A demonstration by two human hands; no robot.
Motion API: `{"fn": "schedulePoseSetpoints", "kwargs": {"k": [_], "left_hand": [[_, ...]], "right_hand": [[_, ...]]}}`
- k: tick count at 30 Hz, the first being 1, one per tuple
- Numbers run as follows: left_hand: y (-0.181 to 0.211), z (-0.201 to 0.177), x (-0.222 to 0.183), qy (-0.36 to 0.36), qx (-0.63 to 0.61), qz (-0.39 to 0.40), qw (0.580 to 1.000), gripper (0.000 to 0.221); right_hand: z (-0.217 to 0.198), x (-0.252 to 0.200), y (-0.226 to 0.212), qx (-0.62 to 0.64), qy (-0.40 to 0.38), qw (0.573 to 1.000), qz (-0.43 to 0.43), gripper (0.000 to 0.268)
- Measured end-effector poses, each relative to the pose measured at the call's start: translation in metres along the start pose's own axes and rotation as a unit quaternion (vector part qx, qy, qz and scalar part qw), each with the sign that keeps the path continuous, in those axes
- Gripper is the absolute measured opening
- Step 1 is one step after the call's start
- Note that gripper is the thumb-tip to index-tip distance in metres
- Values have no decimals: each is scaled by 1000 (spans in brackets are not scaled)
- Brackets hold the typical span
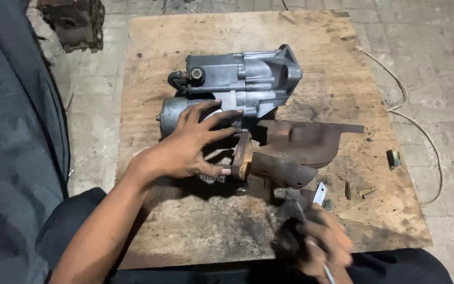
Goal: Scrubbing and scraping rust from an exhaust manifold using a metal file on a workbench.
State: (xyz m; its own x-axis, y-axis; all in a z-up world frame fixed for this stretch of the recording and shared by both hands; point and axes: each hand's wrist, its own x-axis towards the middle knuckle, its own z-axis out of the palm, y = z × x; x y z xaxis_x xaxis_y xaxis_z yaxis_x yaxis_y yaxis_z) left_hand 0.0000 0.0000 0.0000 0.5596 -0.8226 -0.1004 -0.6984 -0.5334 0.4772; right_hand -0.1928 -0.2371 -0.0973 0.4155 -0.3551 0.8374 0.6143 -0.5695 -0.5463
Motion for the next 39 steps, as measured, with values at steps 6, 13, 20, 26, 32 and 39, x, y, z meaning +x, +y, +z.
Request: {"fn": "schedulePoseSetpoints", "kwargs": {"k": [6,13,20,26,32,39], "left_hand": [[-3,2,-2,20,-34,27,999,99],[-4,6,1,26,-25,21,999,98],[-3,7,-1,4,-38,-3,999,96],[-9,9,-3,22,-31,22,999,94],[-3,6,-1,25,-39,16,999,92],[-2,8,-2,39,-33,9,999,92]], "right_hand": [[-17,8,6,-89,-12,996,22,29],[-18,29,1,-208,-111,972,12,20],[-13,19,-4,-46,-232,969,-65,18],[0,15,-27,-67,-477,874,-61,25],[-3,19,-19,-120,-546,829,-1,45],[-34,31,5,-212,-452,866,25,40]]}}
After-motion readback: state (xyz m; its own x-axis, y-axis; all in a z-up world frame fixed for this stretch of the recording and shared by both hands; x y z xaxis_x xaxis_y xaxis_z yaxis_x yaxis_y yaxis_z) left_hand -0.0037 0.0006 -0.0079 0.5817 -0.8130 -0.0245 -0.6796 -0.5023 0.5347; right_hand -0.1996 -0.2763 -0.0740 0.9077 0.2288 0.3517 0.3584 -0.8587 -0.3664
